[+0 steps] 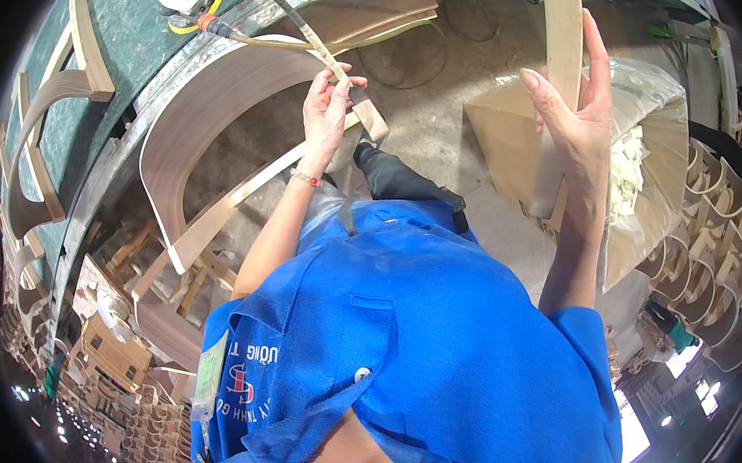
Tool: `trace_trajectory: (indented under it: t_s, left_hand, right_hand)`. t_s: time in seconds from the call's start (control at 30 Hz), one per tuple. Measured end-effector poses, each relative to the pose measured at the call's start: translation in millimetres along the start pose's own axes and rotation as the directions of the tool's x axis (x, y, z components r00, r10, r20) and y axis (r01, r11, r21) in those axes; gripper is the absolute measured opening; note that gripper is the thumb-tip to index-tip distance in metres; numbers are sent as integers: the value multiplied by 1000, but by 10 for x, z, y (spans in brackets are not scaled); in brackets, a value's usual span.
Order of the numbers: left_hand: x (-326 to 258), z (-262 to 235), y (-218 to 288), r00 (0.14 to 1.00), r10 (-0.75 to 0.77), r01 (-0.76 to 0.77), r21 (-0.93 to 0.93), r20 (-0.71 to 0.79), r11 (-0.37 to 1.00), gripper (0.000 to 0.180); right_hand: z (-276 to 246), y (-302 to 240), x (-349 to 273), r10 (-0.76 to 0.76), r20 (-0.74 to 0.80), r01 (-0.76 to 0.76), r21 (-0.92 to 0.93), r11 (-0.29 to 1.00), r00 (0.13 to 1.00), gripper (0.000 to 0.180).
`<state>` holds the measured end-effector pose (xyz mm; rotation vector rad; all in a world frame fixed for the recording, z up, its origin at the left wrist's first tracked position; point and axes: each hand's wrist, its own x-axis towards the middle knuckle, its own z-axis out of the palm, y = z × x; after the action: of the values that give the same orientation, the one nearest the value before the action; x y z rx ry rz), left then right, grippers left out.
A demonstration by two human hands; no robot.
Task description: The person sands curved wooden chair parts using a handheld orbital sander. They repeatedly pick up parts, sand edges and surfaces, apply glue from a small bottle, and place the parts back on the workbench.
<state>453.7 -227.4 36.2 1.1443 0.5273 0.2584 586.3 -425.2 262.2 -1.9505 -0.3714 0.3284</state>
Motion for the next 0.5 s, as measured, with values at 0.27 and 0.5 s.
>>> trace_trajectory:
  t_s: [0.27,0.5]
  left_hand:
    - [-26,70,6,1000,-6,9,104,-22,995,25]
    - [-21,29,43,999,-35,36,144,-12,989,24]
  right_hand:
    - [-208,172,32,88,80,-90,24,996,993,83]
    - [-183,168,53,129,159,-122,-57,991,979,84]
